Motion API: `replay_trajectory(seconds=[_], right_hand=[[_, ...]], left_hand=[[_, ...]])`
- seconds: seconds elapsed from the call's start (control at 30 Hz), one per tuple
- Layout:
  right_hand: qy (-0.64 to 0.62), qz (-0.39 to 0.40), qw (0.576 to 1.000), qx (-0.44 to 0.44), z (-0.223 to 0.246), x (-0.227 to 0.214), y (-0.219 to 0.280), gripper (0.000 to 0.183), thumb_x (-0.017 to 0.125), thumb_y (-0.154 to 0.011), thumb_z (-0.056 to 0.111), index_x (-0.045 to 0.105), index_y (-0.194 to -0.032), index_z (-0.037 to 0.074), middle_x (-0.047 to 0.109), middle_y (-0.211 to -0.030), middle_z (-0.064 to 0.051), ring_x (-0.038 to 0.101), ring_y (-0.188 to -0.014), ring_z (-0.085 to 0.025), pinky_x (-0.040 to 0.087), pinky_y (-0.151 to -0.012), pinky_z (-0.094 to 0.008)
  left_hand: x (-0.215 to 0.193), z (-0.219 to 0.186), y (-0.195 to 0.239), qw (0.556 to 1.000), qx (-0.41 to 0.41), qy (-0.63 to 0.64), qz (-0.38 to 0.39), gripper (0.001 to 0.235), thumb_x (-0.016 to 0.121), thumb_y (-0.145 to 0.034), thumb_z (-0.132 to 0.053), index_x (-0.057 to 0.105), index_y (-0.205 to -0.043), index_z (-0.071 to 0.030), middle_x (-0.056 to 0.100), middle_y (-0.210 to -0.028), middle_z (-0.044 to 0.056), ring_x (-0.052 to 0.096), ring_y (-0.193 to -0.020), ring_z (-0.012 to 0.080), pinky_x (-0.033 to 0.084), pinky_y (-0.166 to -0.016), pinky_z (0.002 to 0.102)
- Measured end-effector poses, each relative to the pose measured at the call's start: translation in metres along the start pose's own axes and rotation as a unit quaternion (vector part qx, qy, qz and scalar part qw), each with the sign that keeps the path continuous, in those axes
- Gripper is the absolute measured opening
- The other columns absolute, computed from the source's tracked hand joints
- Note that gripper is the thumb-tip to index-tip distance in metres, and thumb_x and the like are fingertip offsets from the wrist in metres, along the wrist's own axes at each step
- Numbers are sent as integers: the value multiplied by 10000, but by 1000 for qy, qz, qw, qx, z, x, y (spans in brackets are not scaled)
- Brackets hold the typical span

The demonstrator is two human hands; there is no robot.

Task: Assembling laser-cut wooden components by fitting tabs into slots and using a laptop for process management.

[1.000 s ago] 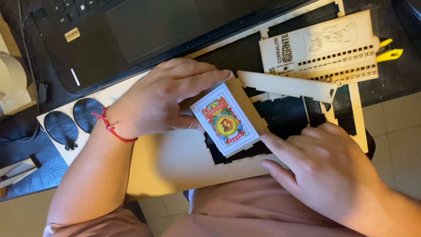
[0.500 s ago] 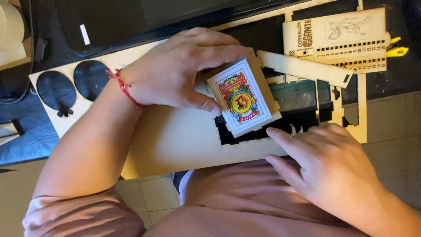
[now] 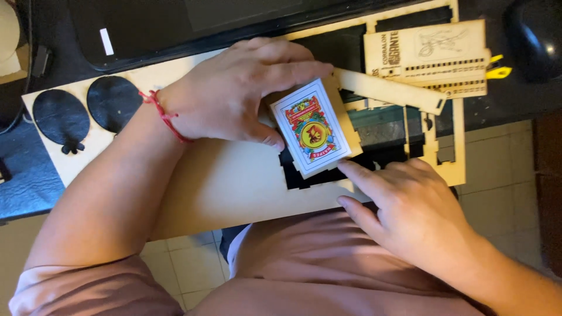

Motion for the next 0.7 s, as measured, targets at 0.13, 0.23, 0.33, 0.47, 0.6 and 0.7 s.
replay_trajectory(seconds=[0.13, 0.23, 0.33, 0.47, 0.6, 0.7], right_hand=[[-23, -31, 999, -14, 1, -12, 2, 405, 662, -872, 362, 665, -1240, 192, 657, -643, -57, 632, -604, -311, 492, -629, -460], [-51, -44, 998, -15, -4, -18, 5, 387, 675, -862, 347, 673, -1203, 165, 655, -674, -82, 621, -633, -328, 486, -660, -463], [-67, -43, 997, 5, -12, -23, 10, 396, 692, -853, 355, 680, -1202, 169, 627, -617, -70, 612, -602, -312, 506, -649, -458], [-197, -97, 976, 4, -27, -43, 18, 404, 676, -851, 199, 640, -1249, 145, 609, -659, -2, 569, -606, -211, 463, -674, -389], [-393, -103, 910, 81, -58, -57, 36, 535, 493, -820, -20, 512, -1350, 57, 497, -916, 2, 547, -946, -144, 375, -1101, -352], [-469, -156, 865, 88, -85, -65, 48, 567, 392, -794, -123, 475, -1345, -16, 512, -963, -45, 502, -919, -145, 419, -864, -273]], left_hand=[[0, -9, -1, 1000, 8, -17, -2, 1044, 907, -640, -438, 397, -1512, -172, 486, -1388, 137, 496, -1270, 326, 371, -1037, 426], [-1, -13, -4, 999, 8, -39, -11, 971, 866, -715, -474, 406, -1520, -188, 445, -1439, 147, 476, -1317, 329, 366, -1073, 455], [6, -12, -6, 998, 1, -63, 20, 962, 822, -730, -463, 363, -1532, -197, 391, -1501, 156, 455, -1320, 331, 330, -1082, 488], [1, -15, -11, 998, -22, -36, 39, 879, 824, -679, -318, 437, -1457, -184, 464, -1454, 127, 495, -1247, 341, 349, -1041, 481], [2, 1, -7, 996, -76, 4, 43, 844, 895, -636, -282, 497, -1345, -55, 552, -1379, 120, 527, -1229, 334, 386, -988, 439], [-15, -1, 4, 988, -138, 66, -5, 823, 861, -692, -287, 472, -1385, -70, 527, -1391, 117, 550, -1232, 271, 419, -984, 373]])
Point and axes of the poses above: each hand's wrist, its own y-axis away from the middle knuckle, its own x-axis out of the palm, z = x × y, the point moved 8 cm from there along -y, towards the middle knuckle
